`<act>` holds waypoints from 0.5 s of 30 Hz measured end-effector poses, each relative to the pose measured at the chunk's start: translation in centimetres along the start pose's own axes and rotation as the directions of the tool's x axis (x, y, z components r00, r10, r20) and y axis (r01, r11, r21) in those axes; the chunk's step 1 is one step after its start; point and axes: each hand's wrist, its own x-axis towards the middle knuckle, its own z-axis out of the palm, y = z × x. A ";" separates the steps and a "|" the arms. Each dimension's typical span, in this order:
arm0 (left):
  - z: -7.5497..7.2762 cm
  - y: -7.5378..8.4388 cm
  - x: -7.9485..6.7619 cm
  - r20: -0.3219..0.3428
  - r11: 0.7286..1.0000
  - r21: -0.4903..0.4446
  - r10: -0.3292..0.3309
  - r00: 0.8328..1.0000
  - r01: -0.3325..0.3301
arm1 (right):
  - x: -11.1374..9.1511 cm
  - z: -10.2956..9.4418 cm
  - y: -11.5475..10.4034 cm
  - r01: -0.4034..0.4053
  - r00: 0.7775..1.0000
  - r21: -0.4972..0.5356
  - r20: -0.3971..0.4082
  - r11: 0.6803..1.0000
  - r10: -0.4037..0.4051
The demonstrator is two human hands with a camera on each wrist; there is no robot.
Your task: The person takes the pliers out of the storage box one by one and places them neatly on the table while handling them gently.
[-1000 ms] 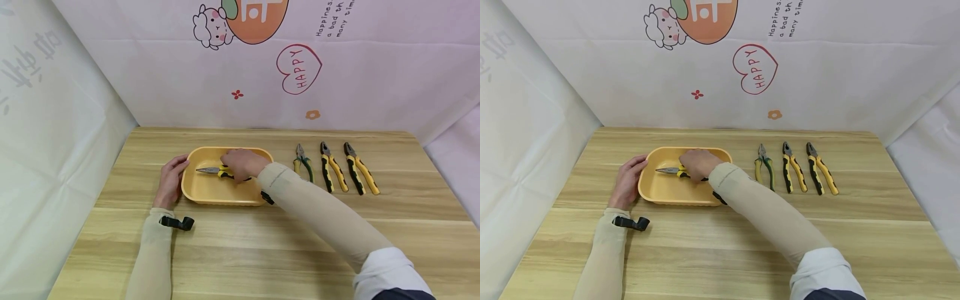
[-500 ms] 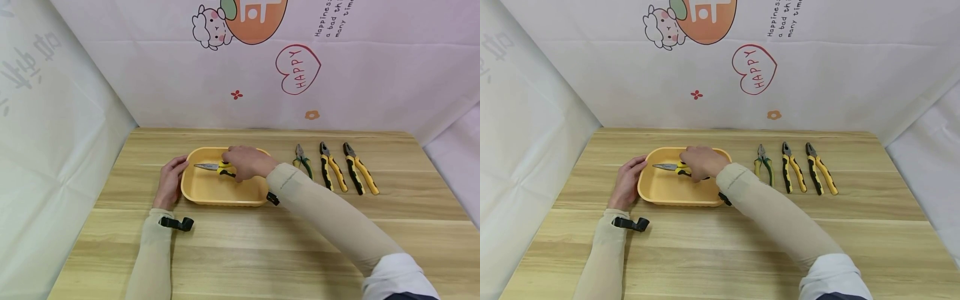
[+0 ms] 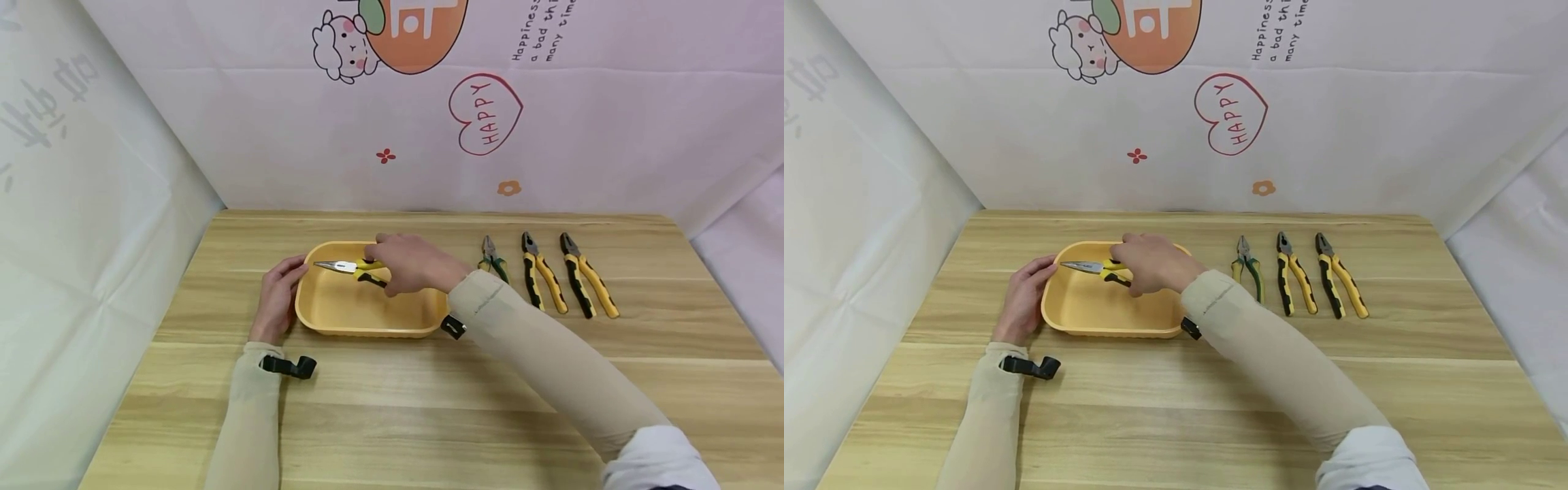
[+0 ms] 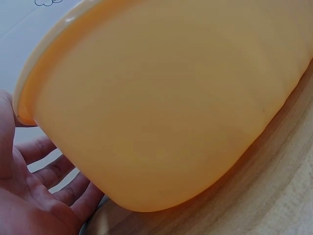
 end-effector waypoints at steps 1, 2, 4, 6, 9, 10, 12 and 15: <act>0.0 0.0 0.0 0.000 1.000 0.000 0.000 1.000 0.000 | -0.1 -0.1 0.0 0.000 1.000 0.006 -0.006 1.000 0.000; 0.0 0.0 0.0 -0.001 1.000 0.000 -0.001 1.000 0.001 | -0.3 -0.1 0.1 0.002 1.000 0.010 -0.012 1.000 -0.002; 0.0 0.0 0.0 0.000 1.000 0.000 0.000 1.000 0.000 | -0.5 -0.2 0.1 0.001 1.000 0.022 -0.023 1.000 0.000; 0.0 0.0 0.0 -0.002 1.000 -0.003 -0.001 1.000 0.001 | -0.8 -0.3 0.1 0.002 0.999 0.034 -0.032 0.999 -0.001; 0.0 0.0 -0.1 -0.001 1.000 0.000 -0.001 1.000 0.001 | -1.2 -0.4 0.2 0.003 0.999 0.045 -0.047 0.999 0.000; 0.0 0.0 -0.1 -0.001 1.000 0.002 -0.002 1.000 0.002 | -1.4 -0.4 0.3 0.004 0.999 0.045 -0.052 0.999 -0.001; 0.0 0.0 -0.1 -0.001 1.000 0.005 -0.003 1.000 0.003 | -1.6 -0.5 0.4 0.004 0.998 0.046 -0.061 0.999 -0.001; 0.0 0.0 -0.1 -0.001 1.000 -0.001 -0.002 1.000 0.002 | -2.0 -0.5 0.5 0.002 0.997 0.052 -0.072 0.999 0.002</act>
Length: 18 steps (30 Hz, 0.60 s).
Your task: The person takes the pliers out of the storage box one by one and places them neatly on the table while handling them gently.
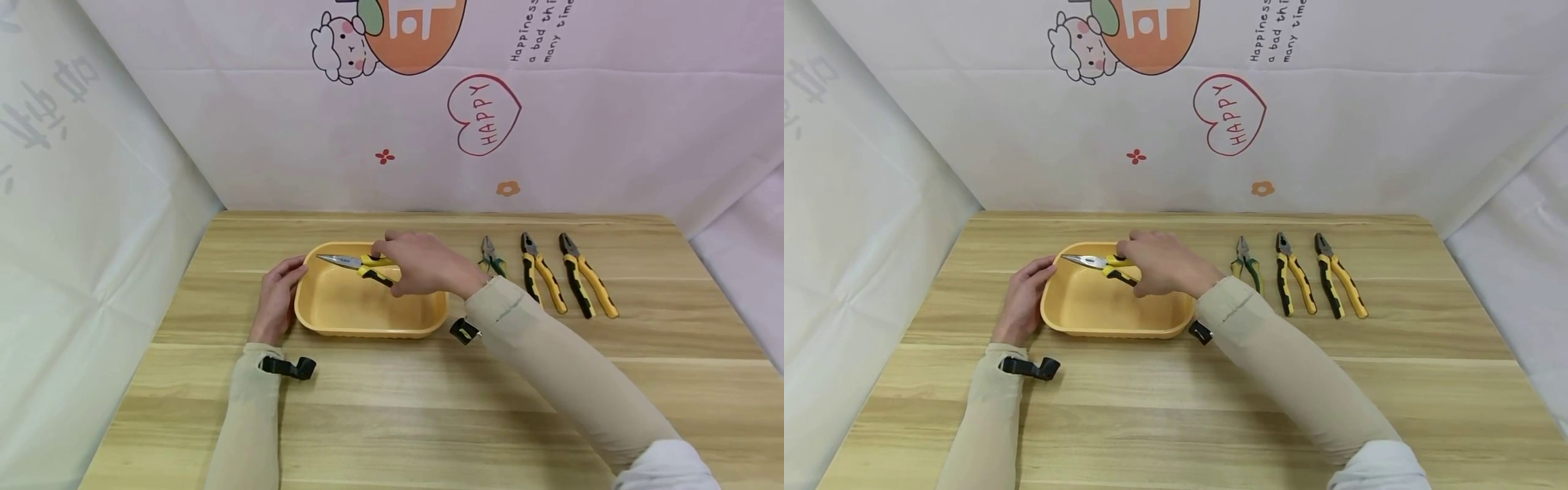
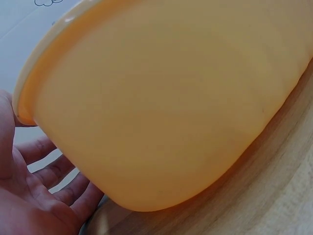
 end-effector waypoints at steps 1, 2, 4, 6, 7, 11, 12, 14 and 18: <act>0.0 0.0 0.0 -0.001 1.000 -0.002 0.000 1.000 0.000 | -0.1 0.0 0.0 -0.002 1.000 0.002 -0.004 1.000 0.002; 0.0 0.0 0.0 -0.001 1.000 -0.005 0.002 1.000 -0.002 | -0.3 0.0 0.1 -0.002 1.000 0.004 -0.007 1.000 0.002; 0.0 -0.1 0.0 -0.001 1.000 -0.009 0.002 1.000 -0.002 | -0.5 0.0 0.1 -0.005 1.000 0.007 -0.011 1.000 0.005; 0.0 -0.1 0.0 -0.003 1.000 -0.008 0.003 1.000 -0.003 | -0.6 0.0 0.2 -0.011 1.000 0.017 -0.017 1.000 0.012; -0.1 -0.1 0.0 -0.003 1.000 -0.005 0.003 1.000 -0.003 | -0.7 0.0 0.2 -0.015 1.000 0.022 -0.019 1.000 0.016; -0.1 -0.1 0.1 -0.002 1.000 -0.001 0.002 1.000 -0.002 | -1.0 0.0 0.3 -0.031 0.999 0.047 -0.032 0.998 0.032; -0.1 -0.1 0.1 -0.001 1.000 -0.002 0.002 1.000 -0.002 | -1.1 0.0 0.4 -0.033 0.999 0.051 -0.035 0.998 0.035; -0.1 -0.1 0.1 0.004 1.000 -0.004 0.002 1.000 -0.002 | -1.3 0.0 0.5 -0.036 0.998 0.052 -0.042 0.998 0.038; -0.2 -0.2 0.1 0.011 1.000 0.000 0.003 1.000 -0.003 | -1.6 -0.1 0.7 -0.044 0.998 0.056 -0.052 0.997 0.047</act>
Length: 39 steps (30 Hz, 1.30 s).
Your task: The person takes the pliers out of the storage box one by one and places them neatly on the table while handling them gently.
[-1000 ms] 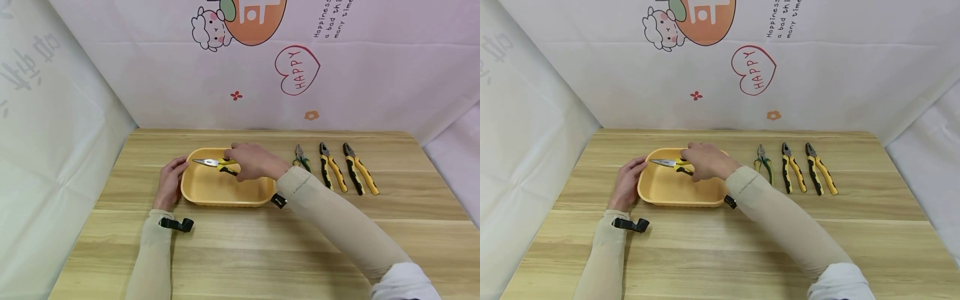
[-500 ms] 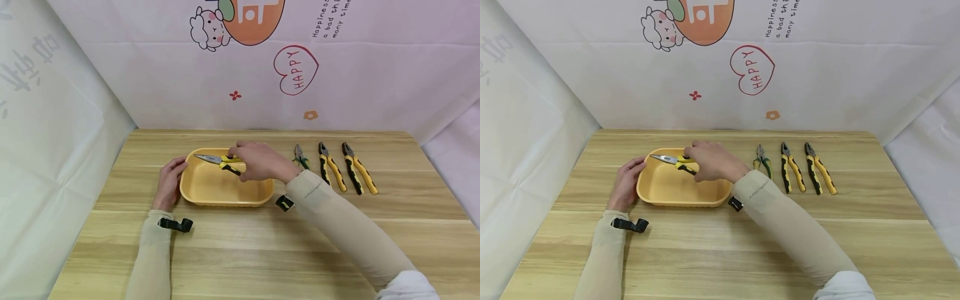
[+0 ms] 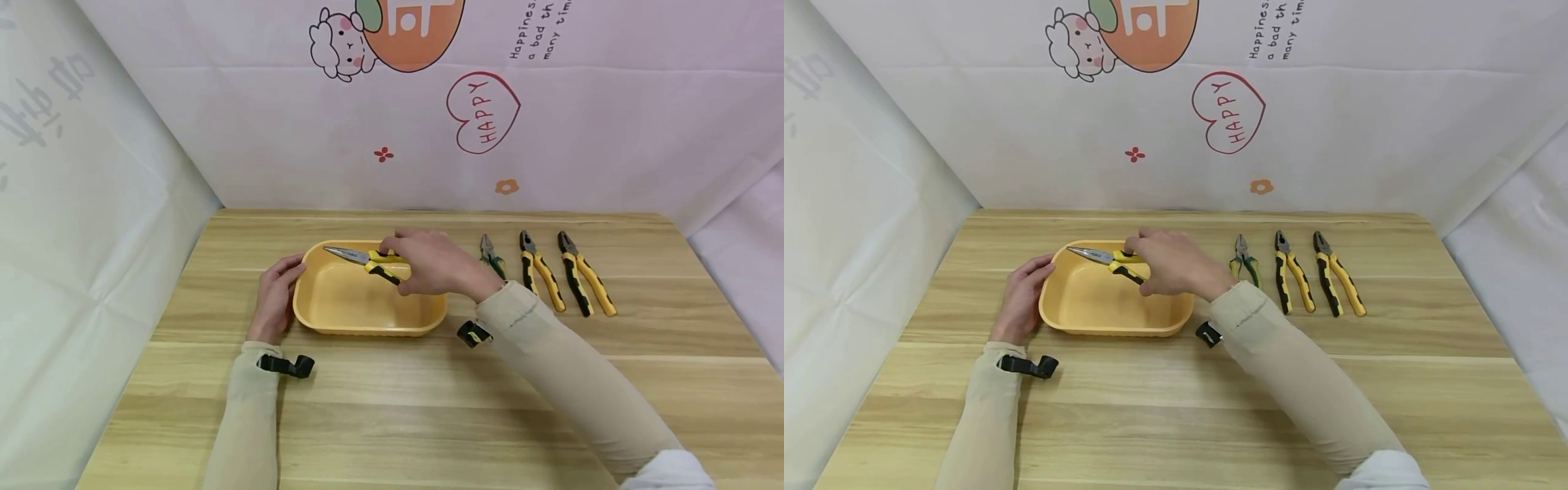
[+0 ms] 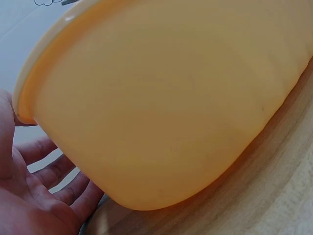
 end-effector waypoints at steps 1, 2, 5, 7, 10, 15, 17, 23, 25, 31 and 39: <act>0.0 0.0 0.0 0.001 1.000 0.001 0.001 1.000 -0.001 | -0.1 0.0 0.0 -0.001 1.000 0.001 -0.001 1.000 0.001; 0.0 0.0 0.0 0.001 1.000 0.003 0.002 1.000 -0.002 | -0.2 -0.1 0.1 -0.001 1.000 0.003 -0.003 1.000 0.001; 0.0 0.1 0.0 0.001 1.000 0.000 0.003 1.000 -0.003 | -0.5 -0.2 0.3 -0.005 1.000 0.005 -0.008 1.000 0.005; 0.0 0.1 0.0 0.000 1.000 -0.006 0.004 1.000 -0.004 | -0.7 -0.2 0.5 -0.004 1.000 0.005 -0.011 1.000 0.004; 0.1 0.1 0.0 -0.003 1.000 -0.010 0.004 1.000 -0.004 | -1.1 -0.2 0.8 -0.006 1.000 0.010 -0.016 1.000 0.006; 0.1 0.0 0.0 -0.008 1.000 -0.003 0.001 1.000 -0.001 | -1.6 -0.3 1.4 -0.024 0.999 0.016 -0.025 1.000 0.024; 0.1 0.0 0.0 -0.009 1.000 -0.002 -0.001 1.000 0.001 | -1.9 -0.3 1.7 -0.034 0.999 0.015 -0.031 0.999 0.034; 0.0 0.0 0.1 -0.004 1.000 -0.008 -0.003 1.000 0.003 | -2.7 -0.2 2.5 -0.060 0.997 0.013 -0.045 0.998 0.061; 0.0 0.0 0.0 -0.002 1.000 -0.006 -0.001 1.000 0.001 | -2.9 -0.2 2.8 -0.068 0.996 0.012 -0.050 0.998 0.069; 0.0 0.0 0.0 0.000 1.000 0.006 0.009 1.000 -0.009 | -3.5 -0.3 3.6 -0.086 0.995 0.011 -0.053 0.996 0.087; 0.0 0.0 0.0 0.000 1.000 0.006 0.007 1.000 -0.007 | -4.4 -0.6 4.5 -0.114 0.991 0.017 -0.063 0.993 0.115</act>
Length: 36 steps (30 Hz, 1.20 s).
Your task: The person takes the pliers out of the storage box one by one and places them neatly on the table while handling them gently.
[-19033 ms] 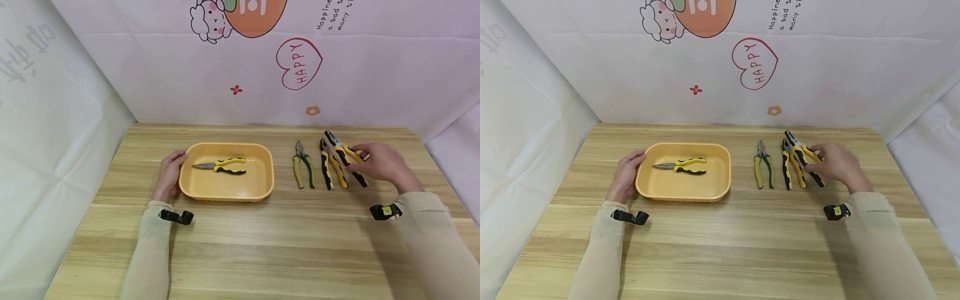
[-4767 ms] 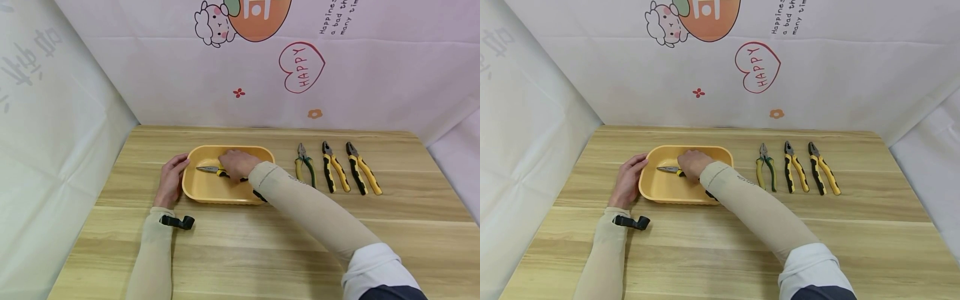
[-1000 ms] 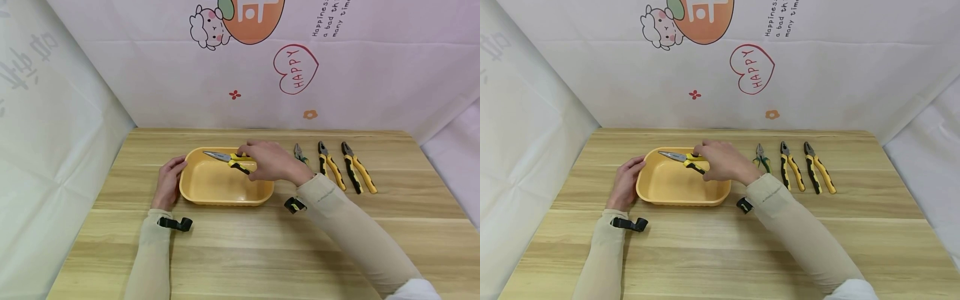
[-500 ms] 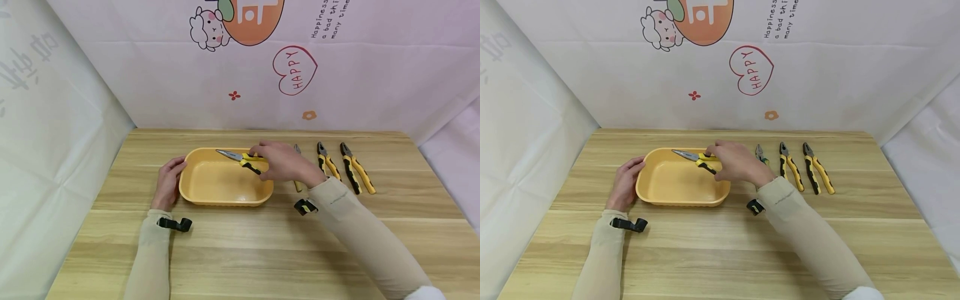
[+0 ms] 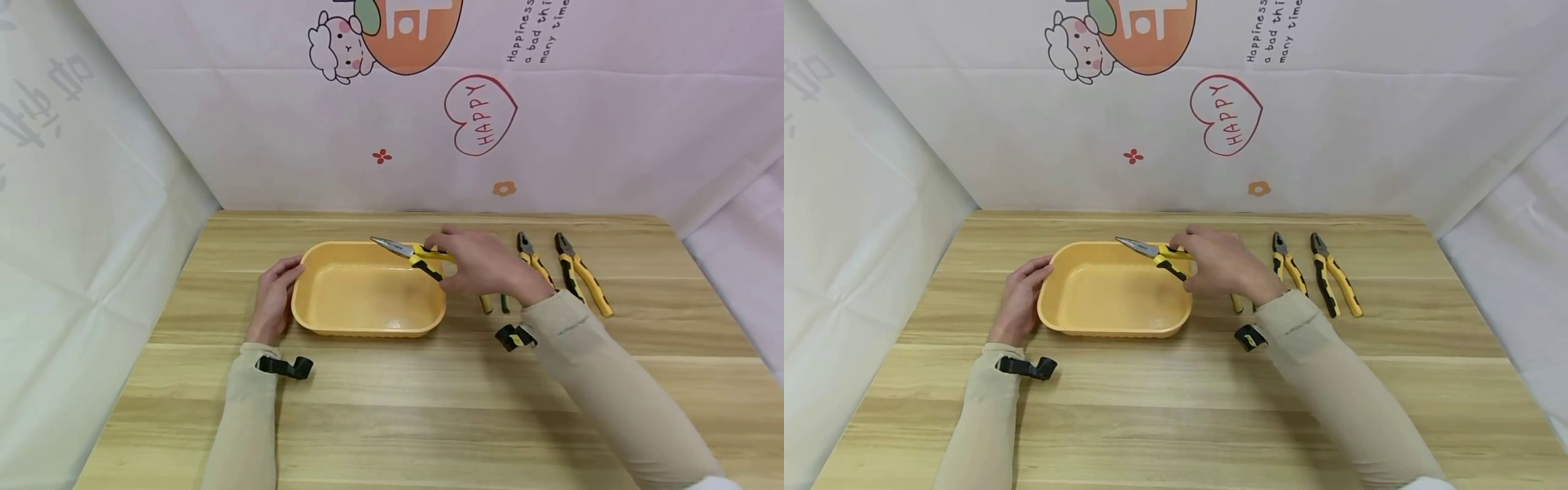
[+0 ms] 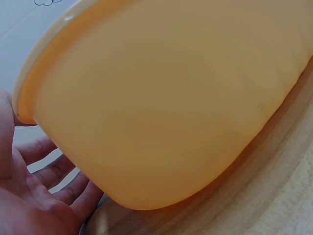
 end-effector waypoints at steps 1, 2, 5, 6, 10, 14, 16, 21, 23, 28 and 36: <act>0.0 0.0 0.0 -0.001 1.000 -0.002 -0.001 1.000 0.001 | -0.1 0.0 0.1 -0.001 1.000 0.001 -0.001 1.000 0.001; 0.0 0.0 0.0 -0.003 1.000 -0.005 -0.002 1.000 0.002 | -0.2 -0.1 0.3 0.000 1.000 0.001 -0.003 1.000 0.000; 0.0 0.0 0.0 -0.007 1.000 -0.010 -0.006 1.000 0.005 | -0.4 -0.2 0.8 -0.003 1.000 0.007 -0.006 1.000 0.003; 0.0 0.0 0.0 -0.007 1.000 -0.008 -0.007 1.000 0.007 | -0.5 -0.2 0.9 -0.004 1.000 0.009 -0.007 1.000 0.004; 0.0 0.0 -0.1 -0.008 1.000 -0.007 -0.010 1.000 0.010 | -0.9 -0.3 1.5 -0.005 1.000 0.005 -0.024 1.000 0.005; 0.0 0.0 -0.1 -0.007 1.000 -0.011 -0.004 1.000 0.004 | -1.3 -0.6 2.0 -0.022 0.999 -0.012 -0.036 1.000 0.021; -0.1 0.0 -0.1 -0.006 1.000 -0.010 -0.004 1.000 0.004 | -1.5 -0.7 2.2 -0.038 0.999 -0.013 -0.035 0.999 0.037; -0.1 0.1 -0.2 -0.005 1.000 -0.006 -0.010 1.000 0.009 | -2.1 -1.0 2.9 -0.064 0.997 0.011 -0.031 0.998 0.064; -0.1 0.1 -0.2 -0.006 1.000 -0.006 -0.010 1.000 0.010 | -2.3 -1.1 3.2 -0.067 0.997 0.018 -0.033 0.998 0.067; -0.1 0.1 -0.2 -0.005 1.000 -0.007 -0.009 1.000 0.009 | -2.8 -1.5 3.8 -0.086 0.996 0.022 -0.037 0.996 0.086; 0.1 0.1 -0.2 -0.003 1.000 -0.003 -0.004 1.000 0.004 | -3.8 -1.7 4.8 -0.104 0.993 0.022 -0.053 0.994 0.106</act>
